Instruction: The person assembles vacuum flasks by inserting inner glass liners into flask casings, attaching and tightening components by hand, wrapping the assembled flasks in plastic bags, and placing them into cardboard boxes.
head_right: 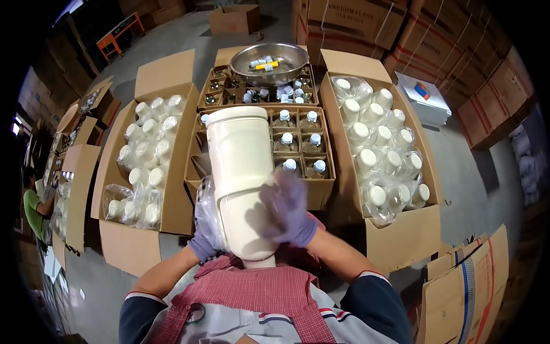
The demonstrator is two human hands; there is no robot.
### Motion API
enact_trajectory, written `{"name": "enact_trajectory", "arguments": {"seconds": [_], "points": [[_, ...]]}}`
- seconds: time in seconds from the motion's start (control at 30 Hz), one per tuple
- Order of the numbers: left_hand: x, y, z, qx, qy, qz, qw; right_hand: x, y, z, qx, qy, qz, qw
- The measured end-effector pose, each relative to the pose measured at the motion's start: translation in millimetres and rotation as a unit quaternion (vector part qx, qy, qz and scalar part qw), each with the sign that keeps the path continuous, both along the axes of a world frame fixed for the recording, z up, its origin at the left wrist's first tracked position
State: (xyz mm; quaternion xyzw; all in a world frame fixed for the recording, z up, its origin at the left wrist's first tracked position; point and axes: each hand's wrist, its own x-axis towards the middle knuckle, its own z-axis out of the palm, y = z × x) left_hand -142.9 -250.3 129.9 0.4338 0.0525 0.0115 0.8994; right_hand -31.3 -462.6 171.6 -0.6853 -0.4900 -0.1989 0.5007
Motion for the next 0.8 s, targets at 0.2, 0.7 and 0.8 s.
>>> {"name": "enact_trajectory", "arguments": {"seconds": [0.2, 0.7, 0.8], "points": [[5.5, -11.1, -8.6, -0.150, 0.060, -0.013, 0.987, 139.1, 67.3, 122.5, -0.101, 0.403, 0.059, 0.908], [19.5, 49.2, 155.7, 0.519, -0.243, -0.139, 0.807, 110.8, 33.8, 15.7, 0.129, 0.141, -0.081, 0.978], [89.6, 71.3, 147.1, 0.488, -0.186, 0.105, 0.846, 76.3, 60.9, 86.9, 0.008, 0.022, -0.034, 0.999]]}}
